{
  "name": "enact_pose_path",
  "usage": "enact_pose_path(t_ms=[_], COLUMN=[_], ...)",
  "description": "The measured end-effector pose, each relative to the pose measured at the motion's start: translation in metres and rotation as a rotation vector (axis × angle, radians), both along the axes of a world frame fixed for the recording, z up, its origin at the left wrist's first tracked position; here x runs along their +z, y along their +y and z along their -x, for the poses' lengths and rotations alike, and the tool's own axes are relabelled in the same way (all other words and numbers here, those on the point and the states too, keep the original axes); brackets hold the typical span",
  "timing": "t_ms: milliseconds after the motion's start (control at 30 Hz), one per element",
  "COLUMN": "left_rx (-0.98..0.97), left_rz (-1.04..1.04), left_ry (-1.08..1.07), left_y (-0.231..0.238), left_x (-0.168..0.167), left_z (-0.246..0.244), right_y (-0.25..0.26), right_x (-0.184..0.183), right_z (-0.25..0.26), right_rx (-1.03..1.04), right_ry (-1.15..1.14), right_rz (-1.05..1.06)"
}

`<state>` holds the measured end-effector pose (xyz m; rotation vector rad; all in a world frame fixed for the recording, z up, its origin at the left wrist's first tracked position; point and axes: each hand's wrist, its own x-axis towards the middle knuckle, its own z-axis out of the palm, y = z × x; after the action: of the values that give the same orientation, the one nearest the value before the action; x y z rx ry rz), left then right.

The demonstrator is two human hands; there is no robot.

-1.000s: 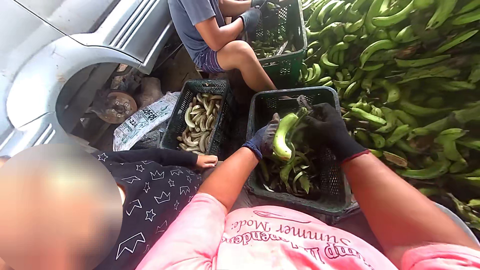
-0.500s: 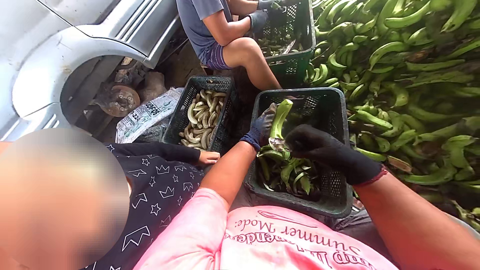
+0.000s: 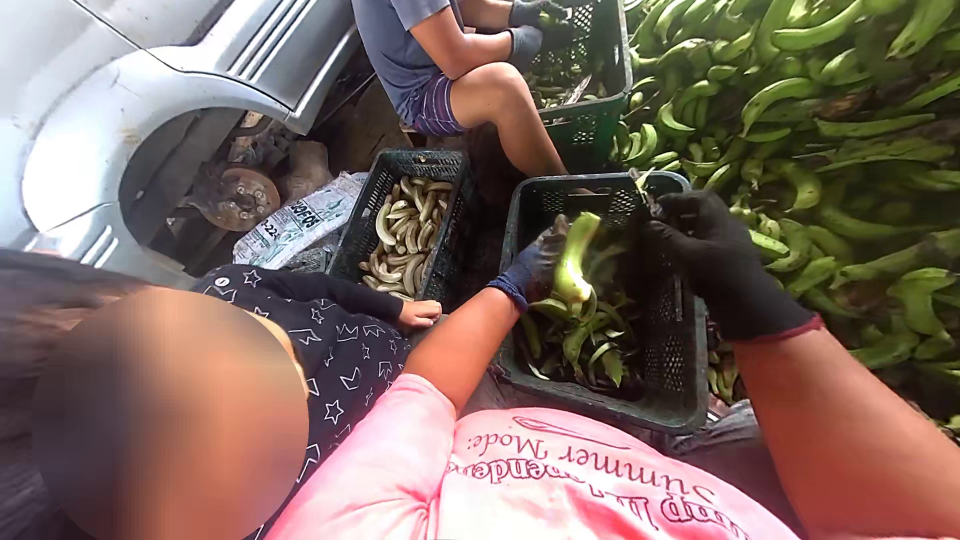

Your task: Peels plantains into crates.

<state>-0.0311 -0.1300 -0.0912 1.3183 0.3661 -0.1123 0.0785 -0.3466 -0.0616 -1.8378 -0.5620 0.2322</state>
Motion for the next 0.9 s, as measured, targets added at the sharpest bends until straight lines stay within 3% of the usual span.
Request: enact_pose_path(t_ms=[100,233,333,500,567,700,900], left_rx=[0.216,0.425,0.404,0.221,0.078,-0.054,0.282], left_rz=[-0.114,-0.097,-0.01,-0.12,-0.025,0.215,-0.004], left_ry=[-0.111,-0.181,-0.228,-0.19,-0.102,-0.072,-0.244], left_y=[0.016,-0.005,-0.004,-0.016,-0.022,-0.025,0.004], left_x=[0.008,0.049,0.023,0.013,0.018,0.021,0.026], left_z=[-0.011,-0.006,-0.01,-0.006,-0.003,-0.004,-0.015], right_y=[0.005,0.013,0.02,0.02,0.013,0.0,0.003], right_x=[-0.001,-0.009,-0.016,-0.03,-0.029,-0.006,0.012], right_z=[0.033,0.062,0.059,0.021,0.002,-0.013,0.049], right_rx=[0.242,0.45,0.442,0.224,0.061,-0.124,0.202], right_ry=[0.123,0.213,0.218,-0.258,-0.331,-0.144,0.141], right_rz=[-0.177,-0.2,-0.176,-0.039,0.018,0.078,-0.179])
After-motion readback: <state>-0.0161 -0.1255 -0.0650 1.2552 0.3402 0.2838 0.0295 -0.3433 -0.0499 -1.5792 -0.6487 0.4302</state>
